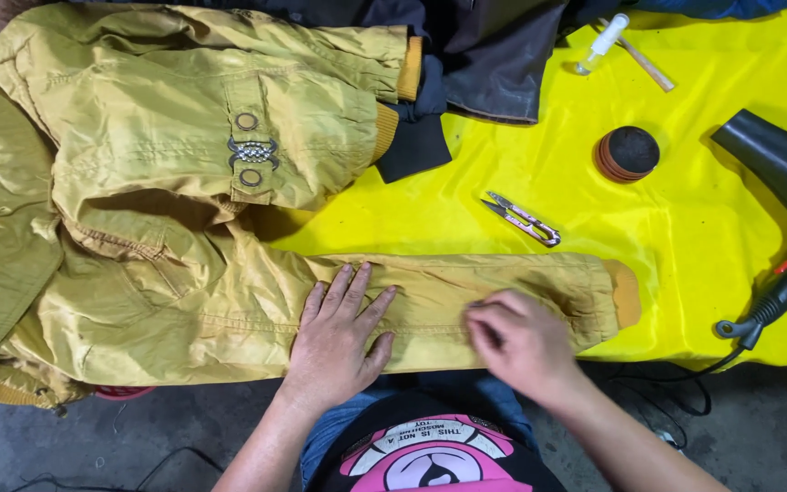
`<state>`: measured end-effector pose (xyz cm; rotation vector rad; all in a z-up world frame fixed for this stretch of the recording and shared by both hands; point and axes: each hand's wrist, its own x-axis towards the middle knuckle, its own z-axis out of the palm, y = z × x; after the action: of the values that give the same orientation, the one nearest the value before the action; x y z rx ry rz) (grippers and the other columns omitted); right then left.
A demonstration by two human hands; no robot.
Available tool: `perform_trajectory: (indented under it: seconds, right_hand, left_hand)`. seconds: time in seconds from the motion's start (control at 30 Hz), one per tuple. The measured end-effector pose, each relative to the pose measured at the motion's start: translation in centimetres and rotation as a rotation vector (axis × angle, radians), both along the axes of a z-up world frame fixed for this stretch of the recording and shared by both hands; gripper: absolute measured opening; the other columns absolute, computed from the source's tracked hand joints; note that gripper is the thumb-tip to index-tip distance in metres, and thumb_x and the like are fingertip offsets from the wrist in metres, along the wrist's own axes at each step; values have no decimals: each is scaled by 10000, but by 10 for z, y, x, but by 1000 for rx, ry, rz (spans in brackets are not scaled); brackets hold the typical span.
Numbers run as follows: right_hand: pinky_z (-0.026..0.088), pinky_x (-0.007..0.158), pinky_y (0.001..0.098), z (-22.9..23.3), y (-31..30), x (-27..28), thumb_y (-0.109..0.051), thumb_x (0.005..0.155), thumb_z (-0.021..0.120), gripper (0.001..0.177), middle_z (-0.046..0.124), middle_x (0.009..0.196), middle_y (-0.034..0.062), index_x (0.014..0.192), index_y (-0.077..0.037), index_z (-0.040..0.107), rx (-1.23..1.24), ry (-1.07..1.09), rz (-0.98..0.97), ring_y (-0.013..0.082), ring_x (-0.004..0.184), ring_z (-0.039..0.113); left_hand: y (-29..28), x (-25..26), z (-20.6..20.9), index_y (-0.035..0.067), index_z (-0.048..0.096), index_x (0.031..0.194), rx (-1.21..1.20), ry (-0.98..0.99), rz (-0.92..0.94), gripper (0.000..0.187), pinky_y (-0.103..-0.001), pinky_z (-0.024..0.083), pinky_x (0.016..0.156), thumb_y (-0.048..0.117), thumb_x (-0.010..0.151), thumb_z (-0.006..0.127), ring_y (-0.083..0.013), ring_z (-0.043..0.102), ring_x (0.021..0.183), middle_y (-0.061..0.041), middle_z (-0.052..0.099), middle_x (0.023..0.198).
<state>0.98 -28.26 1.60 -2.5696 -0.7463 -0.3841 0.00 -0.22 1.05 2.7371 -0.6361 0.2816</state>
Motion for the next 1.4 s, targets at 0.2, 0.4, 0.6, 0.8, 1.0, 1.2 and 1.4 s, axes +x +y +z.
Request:
perform_trajectory:
  seconds: [0.2, 0.4, 0.6, 0.8, 1.0, 1.2, 1.4]
  right_hand:
    - [581, 751, 295, 4, -20, -3, -194, 824, 759, 78, 719, 870, -65, 870, -252, 783, 87, 3, -145, 186, 816, 724]
    - [586, 751, 338, -23, 21, -6, -160, 832, 759, 76, 733, 904, -7, 890, -201, 784, 199, 4, -8, 238, 839, 729]
    - [574, 757, 384, 26, -54, -8, -103, 800, 769, 64, 734, 844, 50, 844, -148, 783, 48, 34, -186, 301, 823, 725]
    - [536, 901, 418, 47, -95, -13, -95, 890, 816, 162, 704, 1013, 122, 1049, -97, 789, 228, -41, -298, 357, 1010, 696]
    - [580, 735, 388, 16, -31, -18, -82, 820, 783, 117, 724, 874, 70, 920, -142, 787, 137, -5, -117, 308, 818, 728]
    - [584, 770, 359, 14, -72, -25, -165, 851, 743, 76, 694, 921, 36, 920, -181, 770, -109, -50, -200, 259, 850, 714]
    - [588, 691, 358, 21, -51, -8, -107, 843, 743, 100, 694, 859, 29, 897, -178, 788, 104, 25, -161, 285, 796, 727]
  left_hand:
    - [1, -1, -11, 267, 564, 1455, 20, 37, 17, 585, -557, 220, 1163, 467, 905, 574, -336, 288, 1516, -117, 354, 1638]
    - [1, -1, -11, 282, 566, 1455, 14, 38, 20, 584, -561, 236, 1161, 469, 903, 583, -333, 298, 1512, -106, 358, 1640]
    - [2, -1, -12, 288, 572, 1452, 19, 21, 16, 581, -554, 229, 1159, 466, 899, 574, -338, 296, 1516, -102, 363, 1643]
    - [-4, -2, -12, 281, 587, 1443, 53, -23, 56, 587, -548, 223, 1168, 444, 879, 588, -334, 314, 1517, -111, 398, 1628]
    - [-83, 6, 24, 262, 644, 1386, -56, 181, -147, 470, -554, 141, 1165, 387, 941, 562, -351, 296, 1517, -111, 422, 1600]
    - [-109, 26, 15, 329, 512, 1495, -18, 387, -232, 502, -605, 78, 1186, 443, 1009, 464, -384, 142, 1558, -137, 255, 1674]
    - [-106, 27, 15, 313, 497, 1513, 23, 380, -250, 510, -607, 95, 1179, 443, 1022, 444, -390, 126, 1554, -155, 230, 1675]
